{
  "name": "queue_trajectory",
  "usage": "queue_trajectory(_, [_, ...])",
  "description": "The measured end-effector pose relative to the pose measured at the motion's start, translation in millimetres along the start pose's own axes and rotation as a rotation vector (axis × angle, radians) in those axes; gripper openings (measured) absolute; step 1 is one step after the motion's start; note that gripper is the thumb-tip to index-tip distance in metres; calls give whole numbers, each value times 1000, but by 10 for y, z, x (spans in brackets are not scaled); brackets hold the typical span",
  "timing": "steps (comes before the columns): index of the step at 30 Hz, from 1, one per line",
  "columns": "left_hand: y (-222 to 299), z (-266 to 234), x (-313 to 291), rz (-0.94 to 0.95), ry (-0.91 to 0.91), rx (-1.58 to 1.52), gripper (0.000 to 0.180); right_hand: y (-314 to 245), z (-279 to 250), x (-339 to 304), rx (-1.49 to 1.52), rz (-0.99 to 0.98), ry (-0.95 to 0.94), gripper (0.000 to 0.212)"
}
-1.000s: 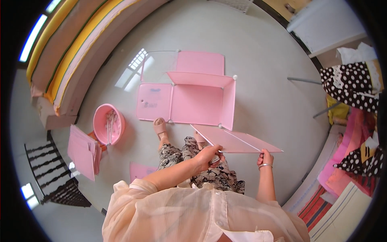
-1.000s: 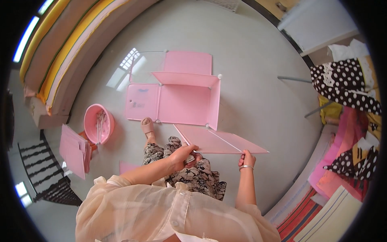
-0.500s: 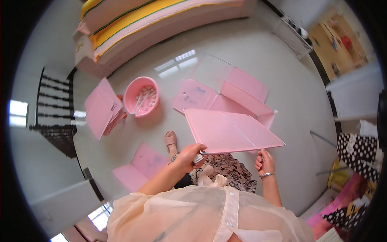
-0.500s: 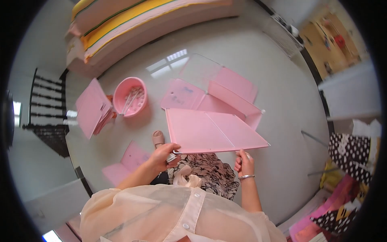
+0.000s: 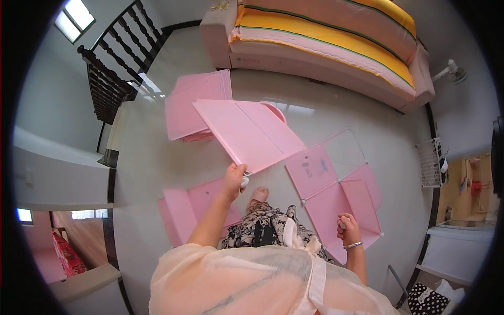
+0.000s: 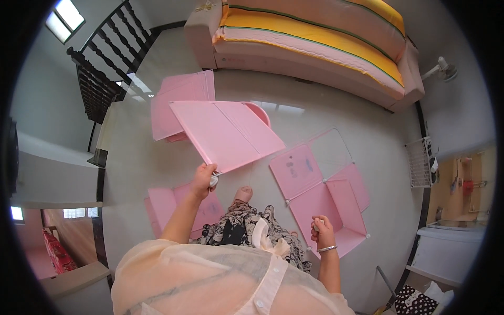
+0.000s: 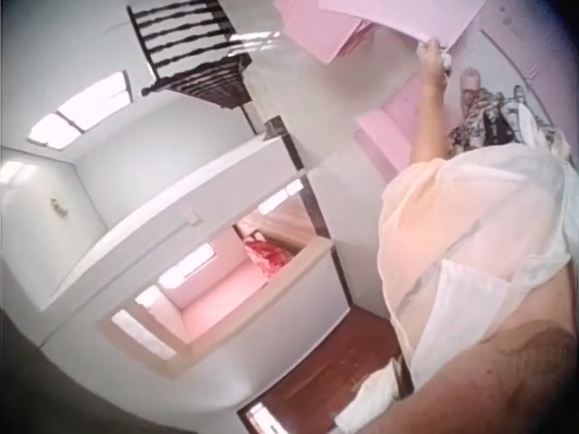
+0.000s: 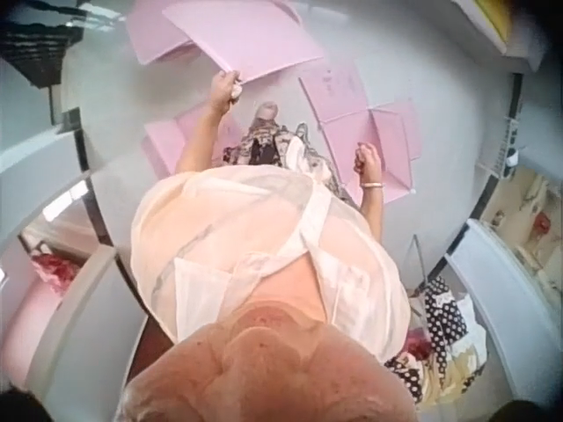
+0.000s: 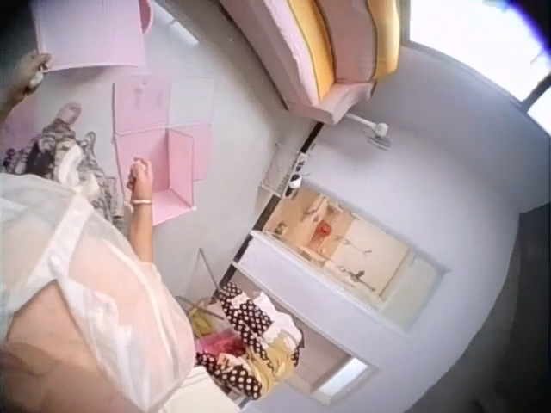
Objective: The person takes apart a pink plastic modular organizer by pulling the panels out of their white connectors, stacks the panels on the floor, and places the connectors into a pink bucket.
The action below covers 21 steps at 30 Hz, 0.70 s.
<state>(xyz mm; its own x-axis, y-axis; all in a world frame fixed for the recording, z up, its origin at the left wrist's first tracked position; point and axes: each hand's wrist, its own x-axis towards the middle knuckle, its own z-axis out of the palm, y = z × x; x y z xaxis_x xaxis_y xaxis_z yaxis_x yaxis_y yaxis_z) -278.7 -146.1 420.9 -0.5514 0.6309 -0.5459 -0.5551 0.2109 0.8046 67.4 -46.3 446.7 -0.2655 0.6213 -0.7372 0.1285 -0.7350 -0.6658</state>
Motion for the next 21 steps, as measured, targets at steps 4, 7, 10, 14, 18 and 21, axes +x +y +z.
queue_trajectory(4, [139, -675, 755, 89, 154, -161, 16, -119, 394, 253, -92, 57, -4, 16])
queue_trajectory(7, [162, -970, 1202, 133, 153, -294, 17, -199, 540, 253, -146, 117, -5, 15])
queue_trajectory(10, [230, -1066, 1740, 195, 166, -372, 18, -235, 625, 308, -167, 141, 48, 15])
queue_trajectory(14, [249, -1191, 2314, 205, 199, -470, 20, -254, 591, 324, -191, 268, 106, 14])
queue_trajectory(18, [92, -1635, 2954, 135, 204, -488, 27, -141, 509, 412, -225, 290, 183, 14])
queue_trajectory(21, [-12, -1445, 3236, -101, 213, -390, 32, -5, 353, 387, -294, 292, 233, 16])
